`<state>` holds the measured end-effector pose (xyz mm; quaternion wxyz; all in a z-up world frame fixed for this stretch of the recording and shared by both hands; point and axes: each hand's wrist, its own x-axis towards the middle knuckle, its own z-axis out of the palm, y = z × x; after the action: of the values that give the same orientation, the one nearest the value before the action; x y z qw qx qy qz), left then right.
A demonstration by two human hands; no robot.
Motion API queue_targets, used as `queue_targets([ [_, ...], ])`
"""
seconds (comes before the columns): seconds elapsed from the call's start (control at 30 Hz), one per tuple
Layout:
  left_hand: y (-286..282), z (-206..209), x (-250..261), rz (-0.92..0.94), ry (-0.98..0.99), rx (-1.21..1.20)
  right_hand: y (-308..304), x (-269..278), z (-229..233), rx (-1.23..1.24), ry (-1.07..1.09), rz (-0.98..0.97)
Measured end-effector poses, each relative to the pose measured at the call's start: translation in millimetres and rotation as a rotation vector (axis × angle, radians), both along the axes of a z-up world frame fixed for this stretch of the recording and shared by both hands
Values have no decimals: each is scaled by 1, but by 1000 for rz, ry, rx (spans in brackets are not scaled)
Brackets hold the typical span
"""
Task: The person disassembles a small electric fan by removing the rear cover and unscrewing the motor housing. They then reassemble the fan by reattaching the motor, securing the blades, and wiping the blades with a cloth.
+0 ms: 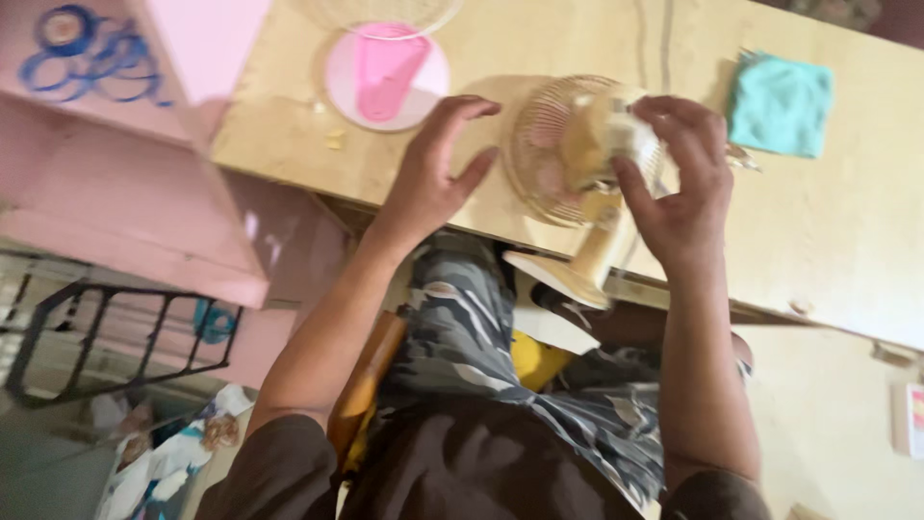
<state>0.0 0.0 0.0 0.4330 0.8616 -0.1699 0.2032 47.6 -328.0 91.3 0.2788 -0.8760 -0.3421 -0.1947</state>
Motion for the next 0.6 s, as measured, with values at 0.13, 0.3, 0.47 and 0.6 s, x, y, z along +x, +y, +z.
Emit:
queue_targets([
  [0.13,-56,23,22,-102,88,-47,-10,0,0,387,365,148],
  [0.3,-91,34,37,-200,97,-164,-7,9,-2,442,552,272],
  [0.47,-94,33,48,-170,83,-101,-3,29,-3,220,439,189],
  [0.6,-90,37,59,-173,159,-54,1,37,-6,88,634,0],
])
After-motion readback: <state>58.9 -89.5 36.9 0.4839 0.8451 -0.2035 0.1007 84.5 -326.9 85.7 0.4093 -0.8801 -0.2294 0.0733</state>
